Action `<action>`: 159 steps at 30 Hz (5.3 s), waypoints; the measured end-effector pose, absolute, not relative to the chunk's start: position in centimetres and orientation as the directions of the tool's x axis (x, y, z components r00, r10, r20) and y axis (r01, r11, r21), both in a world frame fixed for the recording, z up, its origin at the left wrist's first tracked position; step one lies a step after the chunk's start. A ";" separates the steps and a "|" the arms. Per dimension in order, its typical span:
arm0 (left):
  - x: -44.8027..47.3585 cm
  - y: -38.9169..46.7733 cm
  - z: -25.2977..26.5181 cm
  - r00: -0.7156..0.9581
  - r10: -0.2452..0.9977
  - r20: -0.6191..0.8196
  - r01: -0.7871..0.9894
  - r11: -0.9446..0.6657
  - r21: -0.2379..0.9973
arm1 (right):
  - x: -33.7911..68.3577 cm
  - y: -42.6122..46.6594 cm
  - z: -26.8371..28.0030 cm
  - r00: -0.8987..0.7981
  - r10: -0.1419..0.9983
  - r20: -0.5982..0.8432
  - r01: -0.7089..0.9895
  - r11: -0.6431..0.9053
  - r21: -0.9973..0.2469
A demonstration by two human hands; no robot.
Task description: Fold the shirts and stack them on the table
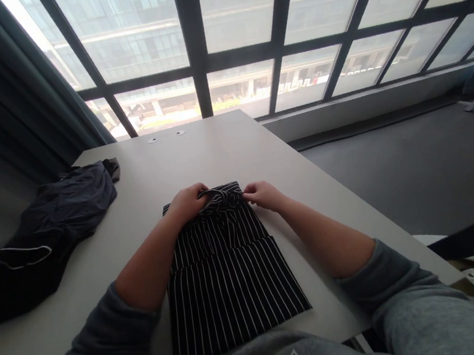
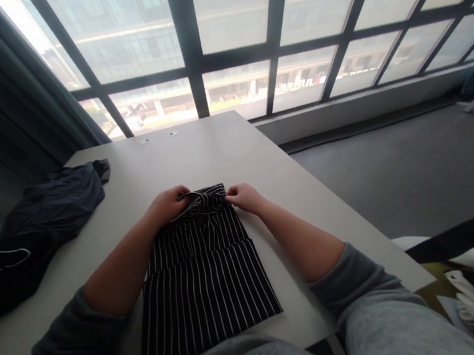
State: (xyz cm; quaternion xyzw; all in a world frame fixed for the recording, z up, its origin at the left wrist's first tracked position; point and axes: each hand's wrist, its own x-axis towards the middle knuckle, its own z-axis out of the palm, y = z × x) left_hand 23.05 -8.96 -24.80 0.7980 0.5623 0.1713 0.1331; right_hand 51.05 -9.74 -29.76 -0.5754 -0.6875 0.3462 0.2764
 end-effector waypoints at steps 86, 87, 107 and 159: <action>22.0 -13.3 -23.4 0.627 0.778 -0.028 0.759 -0.603 0.247 | 51.1 -10.3 -27.3 -0.776 0.578 0.253 0.427 0.776 -0.464; 20.8 -13.8 -23.4 0.606 0.795 -0.041 0.780 -0.583 0.228 | 50.9 -10.6 -27.2 -0.801 0.555 0.226 0.418 0.788 -0.452; 14.2 -20.1 -30.3 0.495 0.863 0.098 0.797 -0.496 0.345 | 50.6 -11.2 -29.9 -0.818 0.575 -0.013 0.530 0.745 -0.405; 12.3 -19.1 -29.8 -0.197 0.977 -0.080 0.935 0.212 0.286 | 25.2 -4.7 -30.1 -0.948 0.315 0.043 0.317 0.938 0.141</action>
